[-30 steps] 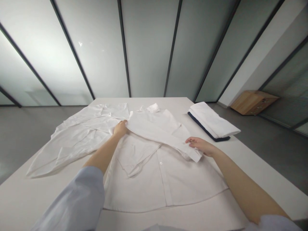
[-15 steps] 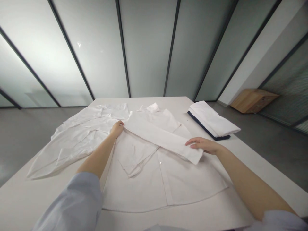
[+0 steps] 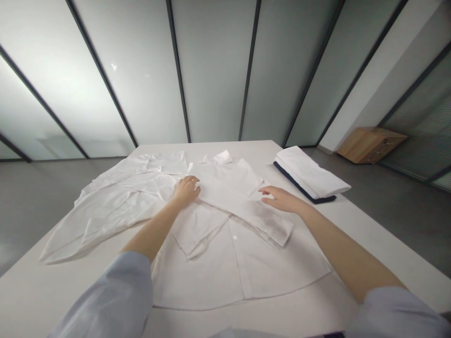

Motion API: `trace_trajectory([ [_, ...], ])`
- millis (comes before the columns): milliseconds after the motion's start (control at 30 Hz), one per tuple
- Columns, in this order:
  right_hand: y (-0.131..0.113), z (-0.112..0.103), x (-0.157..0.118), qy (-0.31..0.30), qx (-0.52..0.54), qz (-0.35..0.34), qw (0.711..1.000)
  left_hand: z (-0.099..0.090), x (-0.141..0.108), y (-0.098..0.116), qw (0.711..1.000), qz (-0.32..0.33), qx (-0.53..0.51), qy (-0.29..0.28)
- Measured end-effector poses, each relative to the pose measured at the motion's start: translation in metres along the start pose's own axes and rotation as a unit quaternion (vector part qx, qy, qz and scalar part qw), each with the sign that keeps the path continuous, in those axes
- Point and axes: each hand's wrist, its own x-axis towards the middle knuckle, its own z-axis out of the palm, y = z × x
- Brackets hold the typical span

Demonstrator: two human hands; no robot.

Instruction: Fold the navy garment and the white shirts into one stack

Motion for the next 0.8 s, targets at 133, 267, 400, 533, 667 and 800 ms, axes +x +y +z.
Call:
trace_trajectory([
  [133, -0.014, 0.039, 0.038, 0.020, -0.084, -0.021, 0.996, 0.020, -0.005, 0.019, 0.991, 0.033, 0.041, -0.122],
  [267, -0.020, 0.071, 0.048, 0.010, -0.156, 0.031, 0.987, 0.028, -0.011, 0.022, 0.982, 0.006, 0.036, -0.188],
  [400, -0.024, 0.077, 0.034, -0.003, -0.195, 0.029, 0.980, 0.021, -0.019, 0.022, 0.982, -0.002, 0.035, -0.185],
  [533, -0.035, 0.056, 0.022, -0.023, -0.229, -0.006, 0.973, 0.004, -0.015, 0.025, 0.977, 0.008, 0.038, -0.211],
  [667, -0.039, 0.038, 0.027, -0.032, -0.224, 0.026, 0.974, -0.011, 0.006, 0.018, 0.985, -0.041, 0.010, -0.170],
  [800, -0.030, 0.047, 0.039, 0.021, -0.198, 0.024, 0.980, -0.008, 0.035, -0.005, 0.989, -0.145, -0.020, -0.032],
])
